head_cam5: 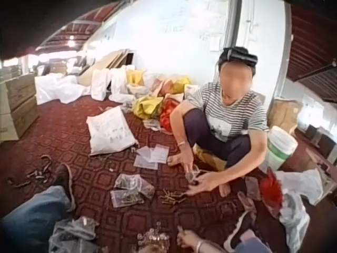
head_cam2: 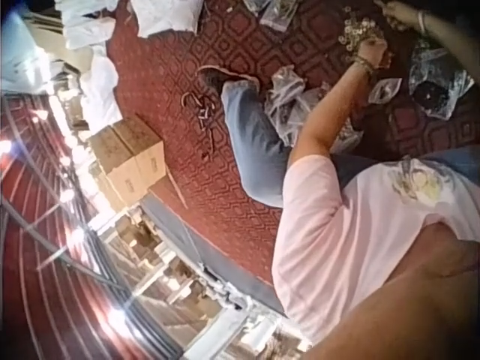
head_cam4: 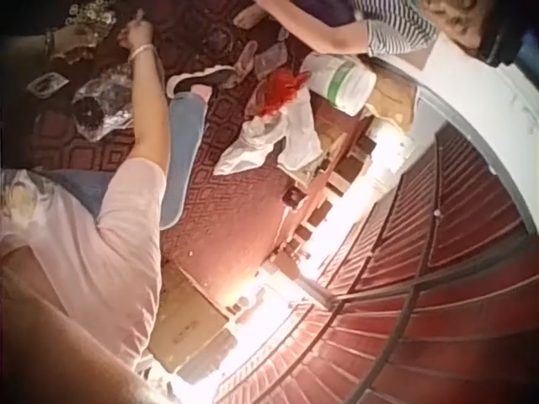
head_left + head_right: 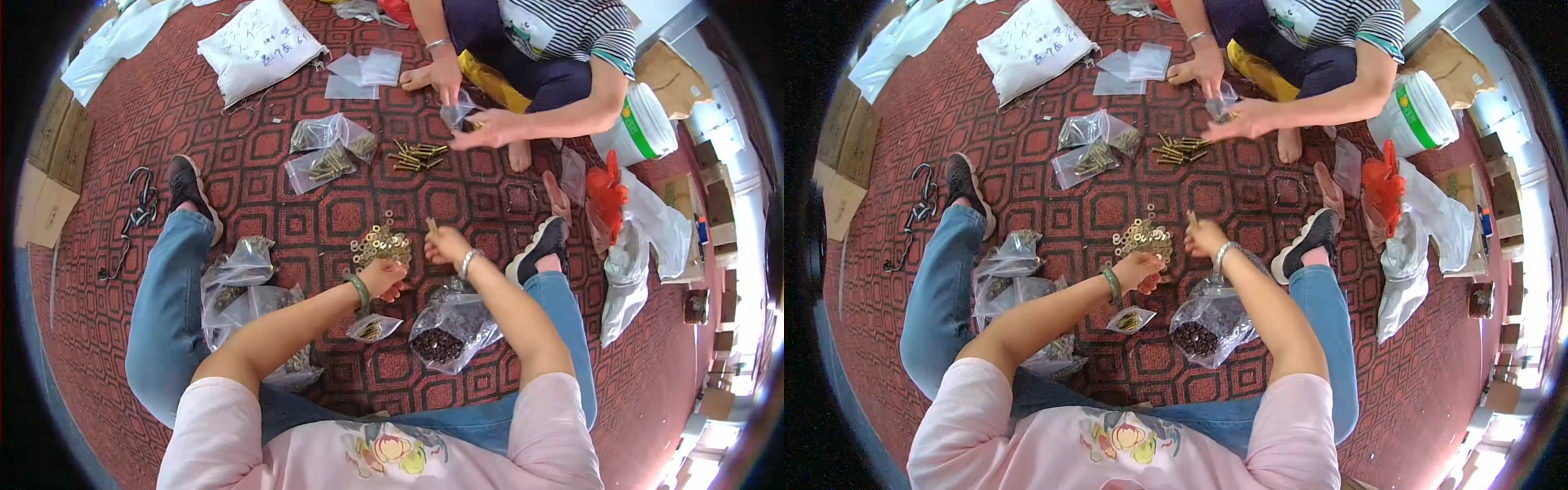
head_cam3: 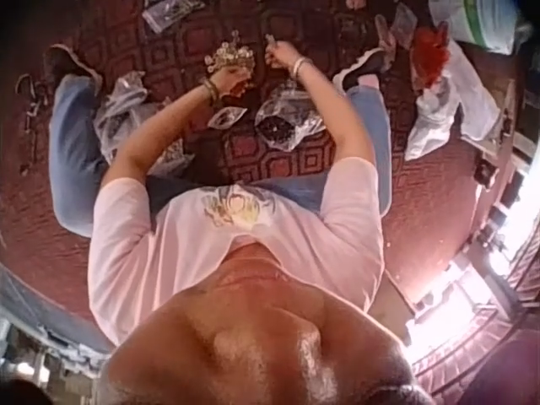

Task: Sorting and inspecting small gold-colored decorative ornaments while sitting on the floor.

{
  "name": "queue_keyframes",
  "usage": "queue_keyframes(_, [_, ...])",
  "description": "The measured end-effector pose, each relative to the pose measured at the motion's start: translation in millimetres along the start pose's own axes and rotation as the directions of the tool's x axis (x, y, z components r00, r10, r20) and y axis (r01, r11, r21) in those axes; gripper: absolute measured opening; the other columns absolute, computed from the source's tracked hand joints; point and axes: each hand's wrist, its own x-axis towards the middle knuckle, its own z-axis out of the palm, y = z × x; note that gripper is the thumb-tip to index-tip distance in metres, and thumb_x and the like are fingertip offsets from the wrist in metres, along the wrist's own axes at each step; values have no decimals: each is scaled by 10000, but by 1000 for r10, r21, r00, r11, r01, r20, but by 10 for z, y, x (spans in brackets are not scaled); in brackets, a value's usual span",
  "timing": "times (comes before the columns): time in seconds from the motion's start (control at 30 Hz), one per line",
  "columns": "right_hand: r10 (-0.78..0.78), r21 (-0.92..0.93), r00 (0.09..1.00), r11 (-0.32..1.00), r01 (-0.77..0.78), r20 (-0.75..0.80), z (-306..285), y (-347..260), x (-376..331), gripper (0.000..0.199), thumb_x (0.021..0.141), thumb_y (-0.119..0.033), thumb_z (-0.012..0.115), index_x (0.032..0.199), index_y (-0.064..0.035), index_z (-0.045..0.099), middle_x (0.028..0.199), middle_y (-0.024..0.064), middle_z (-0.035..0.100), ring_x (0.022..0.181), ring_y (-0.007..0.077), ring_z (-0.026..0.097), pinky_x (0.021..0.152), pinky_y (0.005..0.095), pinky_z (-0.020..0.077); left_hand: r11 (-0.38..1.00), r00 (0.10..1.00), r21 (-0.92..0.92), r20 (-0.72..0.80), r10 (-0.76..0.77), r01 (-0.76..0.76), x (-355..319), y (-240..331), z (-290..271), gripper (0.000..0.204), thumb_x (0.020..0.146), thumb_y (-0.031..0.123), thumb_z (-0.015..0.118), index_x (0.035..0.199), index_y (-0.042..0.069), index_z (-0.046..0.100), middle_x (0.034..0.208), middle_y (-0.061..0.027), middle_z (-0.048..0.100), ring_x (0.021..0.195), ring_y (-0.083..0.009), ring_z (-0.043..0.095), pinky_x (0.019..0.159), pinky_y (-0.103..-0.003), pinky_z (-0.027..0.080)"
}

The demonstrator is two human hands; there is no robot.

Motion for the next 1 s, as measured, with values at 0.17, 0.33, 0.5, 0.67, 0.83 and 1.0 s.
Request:
queue_keyframes(0.17, [-139, 226, 964, 955, 191, -227, 18, -309, 180, 222, 889, -236, 500, 1014, -54, 521, 810, 74, 605, 640, 144, 599, 513, 231, 482, 998, 1000, 50, -3, -23, 23, -106, 11, 11, 165, 867, 191, 513, 945, 55, 564, 698, -52, 580, 507, -150, 532, 444, -269, 456])
queue_keyframes(0.33, [-190, 247, 936, 931, 267, -298, 6, -78, 291, 267, 895, -235, 492, 1085, -51, 520, 856, 85, 605, 702, 164, 602, 554, 246, 492, 996, 1000, 88, 17, 2, -4, -87, -49, -11, 175, 877, 203, 506, 946, 54, 569, 695, -43, 575, 519, -142, 526, 463, -260, 456])
queue_keyframes(0.5, [-331, -447, 937, 859, 248, -115, 380, 197, 218, 259, 842, -222, 562, 1010, -27, 596, 821, 85, 644, 734, 214, 614, 637, 333, 497, 977, 999, 208, 0, 47, -46, -68, -50, -110, 178, 880, 205, 499, 865, 52, 589, 653, -33, 561, 514, -128, 511, 466, -256, 449])
queue_keyframes(0.67, [-510, -666, 858, 663, 342, -66, 653, 48, 94, 238, 822, -206, 600, 995, -43, 589, 773, 85, 632, 653, 215, 590, 605, 320, 474, 960, 986, 270, -119, 114, -78, -24, 24, -220, 192, 867, 198, 495, 786, 49, 584, 608, -33, 546, 487, -127, 498, 429, -252, 423])
queue_keyframes(0.83, [-541, -629, 826, 700, 338, -159, 657, 88, 57, 221, 793, -183, 618, 964, -43, 616, 776, 105, 644, 674, 259, 600, 631, 346, 479, 965, 979, 227, -123, 163, -133, -92, 159, -296, 198, 859, 195, 496, 754, 44, 568, 595, -44, 541, 470, -135, 491, 407, -252, 410])
queue_keyframes(1.0, [-704, -692, 665, 609, 387, -248, 639, 245, 39, 176, 744, -137, 621, 889, -44, 656, 835, 133, 667, 724, 305, 613, 663, 370, 485, 967, 970, 152, -99, 222, -206, -107, 148, -288, 180, 849, 183, 499, 746, 41, 542, 623, -69, 546, 454, -149, 486, 403, -263, 412])
